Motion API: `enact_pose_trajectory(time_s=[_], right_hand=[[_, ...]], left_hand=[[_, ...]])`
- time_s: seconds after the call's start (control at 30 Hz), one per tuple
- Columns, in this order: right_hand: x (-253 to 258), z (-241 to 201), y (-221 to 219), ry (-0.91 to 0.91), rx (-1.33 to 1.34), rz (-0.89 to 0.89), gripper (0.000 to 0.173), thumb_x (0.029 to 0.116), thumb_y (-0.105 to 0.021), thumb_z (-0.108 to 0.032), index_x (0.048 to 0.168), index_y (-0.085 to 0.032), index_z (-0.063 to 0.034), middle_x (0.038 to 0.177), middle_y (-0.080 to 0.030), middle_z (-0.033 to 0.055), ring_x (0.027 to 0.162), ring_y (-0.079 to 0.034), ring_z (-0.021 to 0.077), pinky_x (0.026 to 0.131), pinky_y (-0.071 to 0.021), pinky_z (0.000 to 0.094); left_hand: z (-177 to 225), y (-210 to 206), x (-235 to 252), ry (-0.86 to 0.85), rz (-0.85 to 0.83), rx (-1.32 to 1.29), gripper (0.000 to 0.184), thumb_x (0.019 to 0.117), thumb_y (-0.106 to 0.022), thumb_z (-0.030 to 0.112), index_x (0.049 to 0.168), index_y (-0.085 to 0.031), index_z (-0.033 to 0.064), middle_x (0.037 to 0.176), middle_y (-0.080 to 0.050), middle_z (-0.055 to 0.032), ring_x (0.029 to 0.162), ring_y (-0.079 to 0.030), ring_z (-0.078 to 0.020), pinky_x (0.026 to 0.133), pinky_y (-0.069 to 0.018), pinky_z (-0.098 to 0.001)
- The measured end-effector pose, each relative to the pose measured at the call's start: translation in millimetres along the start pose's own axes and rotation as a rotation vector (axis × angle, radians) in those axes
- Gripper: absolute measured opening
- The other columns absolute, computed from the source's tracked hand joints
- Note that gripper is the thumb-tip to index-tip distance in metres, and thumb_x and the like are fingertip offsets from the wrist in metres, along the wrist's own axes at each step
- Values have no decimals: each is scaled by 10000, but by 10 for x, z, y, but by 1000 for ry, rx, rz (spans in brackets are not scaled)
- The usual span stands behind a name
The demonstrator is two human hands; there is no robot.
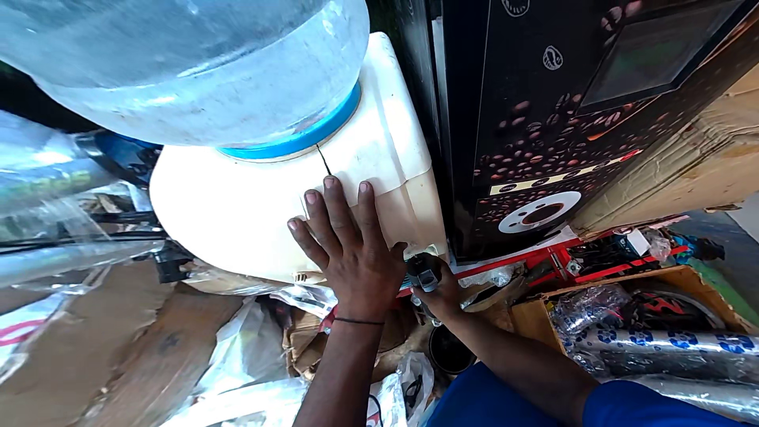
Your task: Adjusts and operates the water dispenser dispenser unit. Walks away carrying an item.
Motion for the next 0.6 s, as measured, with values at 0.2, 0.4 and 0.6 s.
enact_pose_trajectory(time_s=[0.2, 0.4, 0.6], right_hand=[[-7, -5, 4, 5, 19, 7, 808, 662, -923, -161, 1379, -560, -77, 1145, -716, 85, 1035, -700, 165, 930, -591, 419], [8, 13, 2, -7, 16, -9, 823, 657, -926, -174, 1387, -555, -91, 1152, -714, 78, 1044, -697, 163, 933, -588, 426], [2, 33, -3, 24, 39, 3, 807, 653, -925, -178, 1369, -564, -96, 1129, -720, 66, 1019, -704, 151, 910, -601, 421]], left_hand=[[-4, -1, 1, 4, -8, 1, 1234, 610, -920, 380, 1624, -239, 203, 1694, -135, -202, 1563, -100, -427, 1206, -61, -686], [-2, -4, -1, 11, -9, -4, 1233, 610, -927, 389, 1622, -247, 207, 1695, -138, -197, 1567, -96, -417, 1211, -56, -679], [-1, 1, 0, 7, -20, -12, 1236, 614, -926, 377, 1624, -237, 200, 1694, -134, -203, 1564, -93, -428, 1208, -59, -685]])
Point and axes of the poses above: each hand's wrist, its own x-axis towards the middle knuckle, its own y-axis out of the back of the hand, z = x × y, the point moved 5 cm from there along x, towards the middle knuckle
